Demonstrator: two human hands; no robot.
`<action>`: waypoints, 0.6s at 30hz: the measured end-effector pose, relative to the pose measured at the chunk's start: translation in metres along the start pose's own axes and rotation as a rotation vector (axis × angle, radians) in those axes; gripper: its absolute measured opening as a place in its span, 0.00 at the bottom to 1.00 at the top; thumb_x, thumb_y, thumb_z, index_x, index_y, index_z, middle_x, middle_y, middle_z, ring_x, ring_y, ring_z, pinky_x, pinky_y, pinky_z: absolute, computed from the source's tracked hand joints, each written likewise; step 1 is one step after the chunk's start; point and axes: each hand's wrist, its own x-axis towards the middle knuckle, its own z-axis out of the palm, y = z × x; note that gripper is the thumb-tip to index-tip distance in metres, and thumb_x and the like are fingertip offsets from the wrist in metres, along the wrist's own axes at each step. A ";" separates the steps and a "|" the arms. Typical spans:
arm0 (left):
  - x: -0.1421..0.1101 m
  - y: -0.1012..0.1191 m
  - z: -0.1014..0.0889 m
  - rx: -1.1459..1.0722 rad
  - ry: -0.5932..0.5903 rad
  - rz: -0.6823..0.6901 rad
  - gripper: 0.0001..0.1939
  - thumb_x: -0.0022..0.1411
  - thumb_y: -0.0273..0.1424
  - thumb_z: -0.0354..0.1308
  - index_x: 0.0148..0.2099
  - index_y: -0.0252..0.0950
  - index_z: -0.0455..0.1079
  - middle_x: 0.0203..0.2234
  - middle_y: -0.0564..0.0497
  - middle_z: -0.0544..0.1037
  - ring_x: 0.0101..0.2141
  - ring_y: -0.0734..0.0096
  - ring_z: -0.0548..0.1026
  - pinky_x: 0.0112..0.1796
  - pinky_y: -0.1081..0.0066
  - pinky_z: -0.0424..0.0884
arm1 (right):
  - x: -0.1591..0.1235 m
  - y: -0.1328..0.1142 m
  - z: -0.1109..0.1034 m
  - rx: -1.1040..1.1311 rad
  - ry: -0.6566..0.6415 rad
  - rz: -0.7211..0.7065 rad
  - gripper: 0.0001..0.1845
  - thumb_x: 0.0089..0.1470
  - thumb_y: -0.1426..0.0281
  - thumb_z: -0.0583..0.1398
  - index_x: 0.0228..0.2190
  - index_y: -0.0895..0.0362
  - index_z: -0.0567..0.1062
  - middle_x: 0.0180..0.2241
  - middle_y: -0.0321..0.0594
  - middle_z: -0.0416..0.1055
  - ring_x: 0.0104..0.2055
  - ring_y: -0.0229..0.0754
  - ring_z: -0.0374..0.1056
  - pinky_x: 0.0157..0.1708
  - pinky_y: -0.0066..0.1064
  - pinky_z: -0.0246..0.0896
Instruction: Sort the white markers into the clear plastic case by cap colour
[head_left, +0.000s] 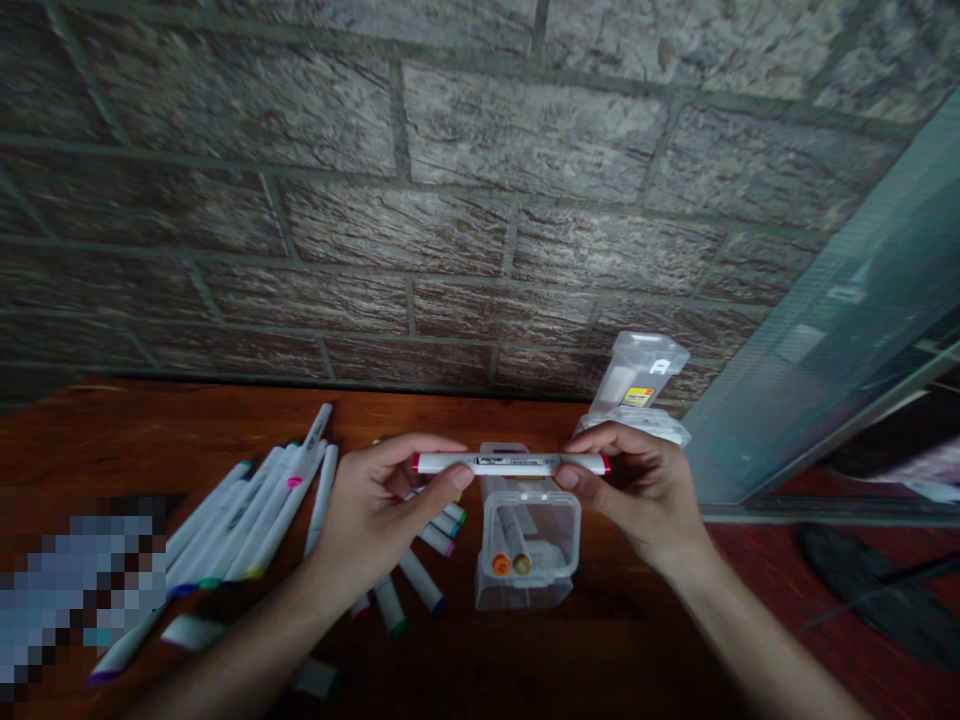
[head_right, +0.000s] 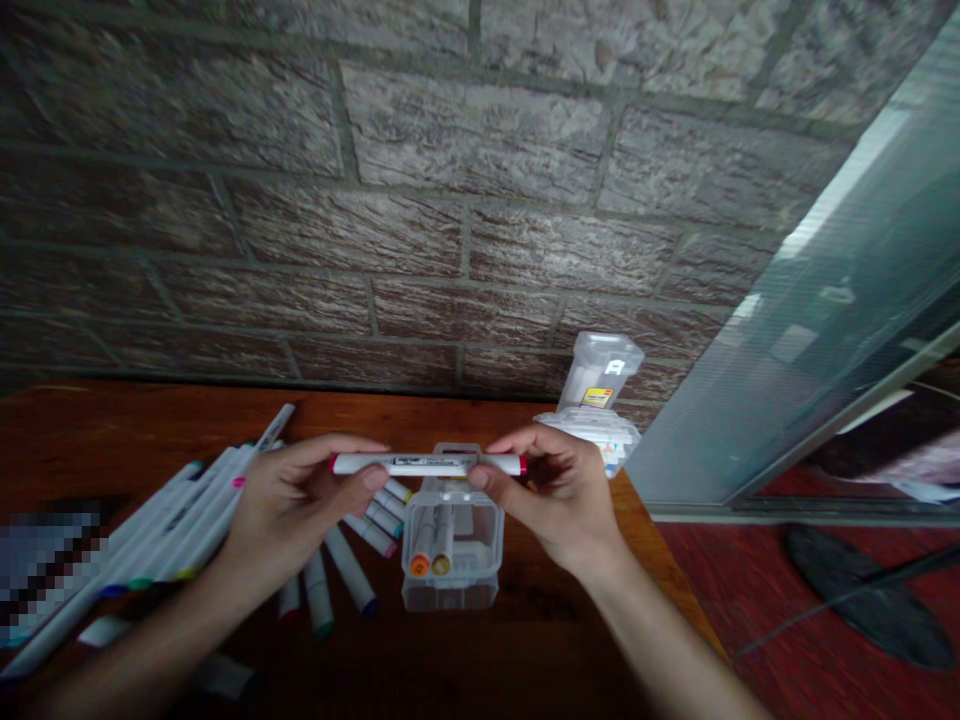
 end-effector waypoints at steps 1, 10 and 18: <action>0.000 0.000 0.000 0.003 0.003 -0.001 0.09 0.56 0.34 0.73 0.40 0.41 0.83 0.23 0.52 0.79 0.20 0.74 0.72 0.20 0.76 0.65 | 0.000 0.000 0.000 0.006 -0.006 -0.003 0.08 0.45 0.70 0.75 0.28 0.56 0.83 0.21 0.38 0.75 0.20 0.35 0.65 0.20 0.25 0.61; -0.002 0.000 -0.001 0.014 0.001 0.015 0.10 0.56 0.34 0.73 0.41 0.39 0.84 0.24 0.49 0.81 0.19 0.74 0.70 0.19 0.76 0.63 | 0.001 0.000 0.000 0.004 -0.013 0.000 0.06 0.45 0.71 0.74 0.29 0.54 0.84 0.24 0.38 0.78 0.21 0.35 0.68 0.20 0.23 0.64; 0.000 0.004 0.000 -0.013 0.015 0.039 0.08 0.55 0.31 0.73 0.39 0.40 0.85 0.24 0.49 0.82 0.20 0.72 0.72 0.20 0.75 0.64 | 0.001 -0.002 0.001 0.004 -0.021 0.012 0.06 0.45 0.71 0.74 0.27 0.55 0.83 0.21 0.37 0.76 0.19 0.35 0.65 0.18 0.24 0.61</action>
